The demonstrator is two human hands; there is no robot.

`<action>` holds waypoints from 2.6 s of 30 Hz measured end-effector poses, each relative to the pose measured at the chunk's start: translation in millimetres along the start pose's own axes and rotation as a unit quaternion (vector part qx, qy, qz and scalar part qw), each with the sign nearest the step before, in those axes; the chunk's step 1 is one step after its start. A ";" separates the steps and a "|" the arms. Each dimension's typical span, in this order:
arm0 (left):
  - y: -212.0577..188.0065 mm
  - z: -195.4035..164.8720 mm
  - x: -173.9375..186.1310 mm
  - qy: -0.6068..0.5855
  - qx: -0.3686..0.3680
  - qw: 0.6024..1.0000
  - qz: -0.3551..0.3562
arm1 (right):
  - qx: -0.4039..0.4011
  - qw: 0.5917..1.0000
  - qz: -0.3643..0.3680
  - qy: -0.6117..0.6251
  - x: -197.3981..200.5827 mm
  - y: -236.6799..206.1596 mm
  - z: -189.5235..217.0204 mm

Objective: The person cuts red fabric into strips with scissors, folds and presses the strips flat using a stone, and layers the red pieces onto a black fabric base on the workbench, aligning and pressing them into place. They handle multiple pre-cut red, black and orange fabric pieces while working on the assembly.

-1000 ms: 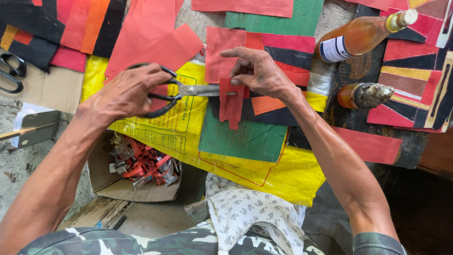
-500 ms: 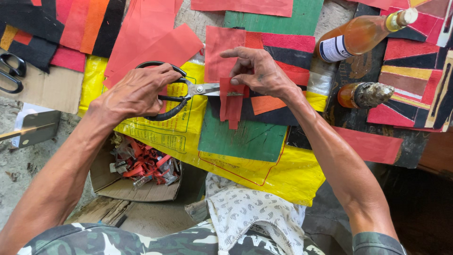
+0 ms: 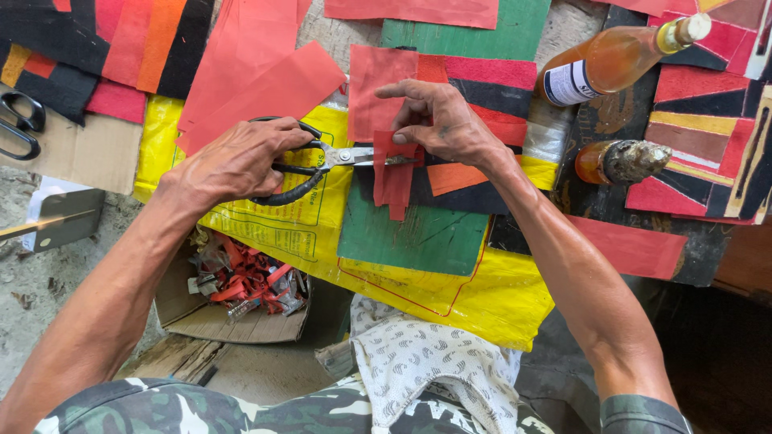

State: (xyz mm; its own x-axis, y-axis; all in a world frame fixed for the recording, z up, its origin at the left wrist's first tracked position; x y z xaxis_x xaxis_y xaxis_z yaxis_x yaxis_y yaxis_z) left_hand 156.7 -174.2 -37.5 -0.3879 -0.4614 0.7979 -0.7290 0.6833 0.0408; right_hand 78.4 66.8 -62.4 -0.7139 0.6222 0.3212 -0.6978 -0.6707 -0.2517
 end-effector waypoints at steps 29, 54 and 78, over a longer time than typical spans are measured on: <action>108.8 -44.6 -63.3 0.003 0.143 0.951 -0.276 | 0.162 0.934 -0.235 -0.213 -49.9 -126.6 1.8; 86.2 -115.7 -121.6 0.259 0.063 0.951 -0.156 | 0.157 0.935 -0.223 -0.226 -41.9 -117.9 18.4; 293.5 -223.4 -170.5 -0.208 -0.102 0.920 -0.317 | 0.014 0.830 -0.554 0.060 36.9 -311.0 -77.9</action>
State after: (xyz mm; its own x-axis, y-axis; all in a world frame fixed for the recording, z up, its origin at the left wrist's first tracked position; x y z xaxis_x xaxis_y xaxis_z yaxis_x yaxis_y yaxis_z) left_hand 134.9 231.4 -27.2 -0.1347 -0.9514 0.2771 -0.7787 0.2745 0.5642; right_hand 264.4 329.9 -43.4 0.3633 0.8981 0.2480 -0.9297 0.3320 0.1595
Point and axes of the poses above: each hand's wrist, its own y-axis towards the middle knuckle, its own x-axis out of the back of the hand, z = x × y, the point moved 7 cm from there along y, towards the middle knuckle, and after that the axes turned 4 degrees about -x, right-handed, at the moved point
